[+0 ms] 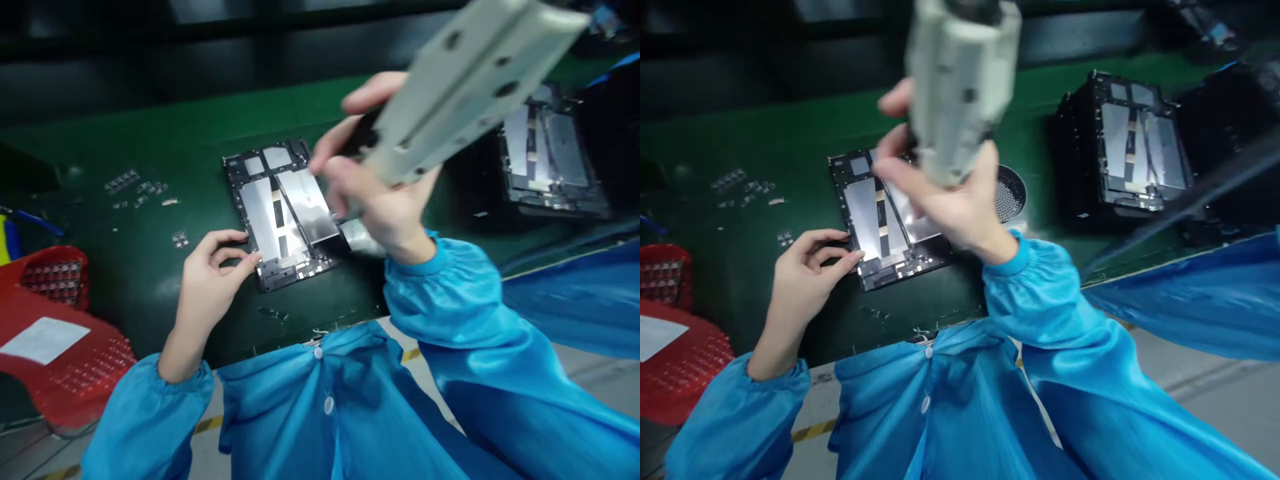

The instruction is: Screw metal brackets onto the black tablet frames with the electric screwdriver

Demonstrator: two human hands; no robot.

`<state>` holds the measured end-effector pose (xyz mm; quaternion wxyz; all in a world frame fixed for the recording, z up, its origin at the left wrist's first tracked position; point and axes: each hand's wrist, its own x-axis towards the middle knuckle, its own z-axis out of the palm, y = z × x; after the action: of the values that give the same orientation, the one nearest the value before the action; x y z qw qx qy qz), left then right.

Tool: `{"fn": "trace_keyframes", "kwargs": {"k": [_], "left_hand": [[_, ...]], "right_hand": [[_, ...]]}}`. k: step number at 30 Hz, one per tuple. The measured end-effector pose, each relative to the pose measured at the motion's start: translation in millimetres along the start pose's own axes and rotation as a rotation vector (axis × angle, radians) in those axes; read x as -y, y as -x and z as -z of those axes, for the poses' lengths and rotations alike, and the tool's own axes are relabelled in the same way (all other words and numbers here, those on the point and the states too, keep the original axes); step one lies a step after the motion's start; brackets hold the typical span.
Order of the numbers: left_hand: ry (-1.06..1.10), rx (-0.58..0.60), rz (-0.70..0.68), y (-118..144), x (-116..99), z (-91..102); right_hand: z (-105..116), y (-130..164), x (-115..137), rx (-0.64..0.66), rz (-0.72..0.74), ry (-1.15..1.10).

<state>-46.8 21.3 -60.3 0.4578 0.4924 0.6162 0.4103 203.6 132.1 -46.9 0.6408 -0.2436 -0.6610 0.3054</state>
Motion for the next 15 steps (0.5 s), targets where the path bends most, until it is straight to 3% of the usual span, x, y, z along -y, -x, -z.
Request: {"fn": "trace_keyframes", "kwargs": {"k": [3, 5, 7, 10, 15], "left_hand": [[-0.030, 0.009, 0.034, -1.1, -3.5, 0.3], [-0.045, 0.045, 0.055, -5.3, -10.3, 1.5], [-0.116, 0.111, 0.064, -13.4, -20.8, 4.0], [-0.280, 0.240, 0.065, -31.5, -37.9, 9.1], [-0.310, 0.387, 0.120, -55.8, -45.9, 16.0]], "right_hand": [[71.0, -5.9, -29.7, -0.189, 0.203, -0.046], [98.7, -5.7, -46.6, -0.291, 0.248, -0.067], [107.8, -4.3, -57.8, -0.352, 0.251, -0.083], [102.3, -4.6, -66.1, -0.408, 0.303, -0.107], [99.7, -5.1, -66.5, -0.359, 0.332, -0.088]]}}
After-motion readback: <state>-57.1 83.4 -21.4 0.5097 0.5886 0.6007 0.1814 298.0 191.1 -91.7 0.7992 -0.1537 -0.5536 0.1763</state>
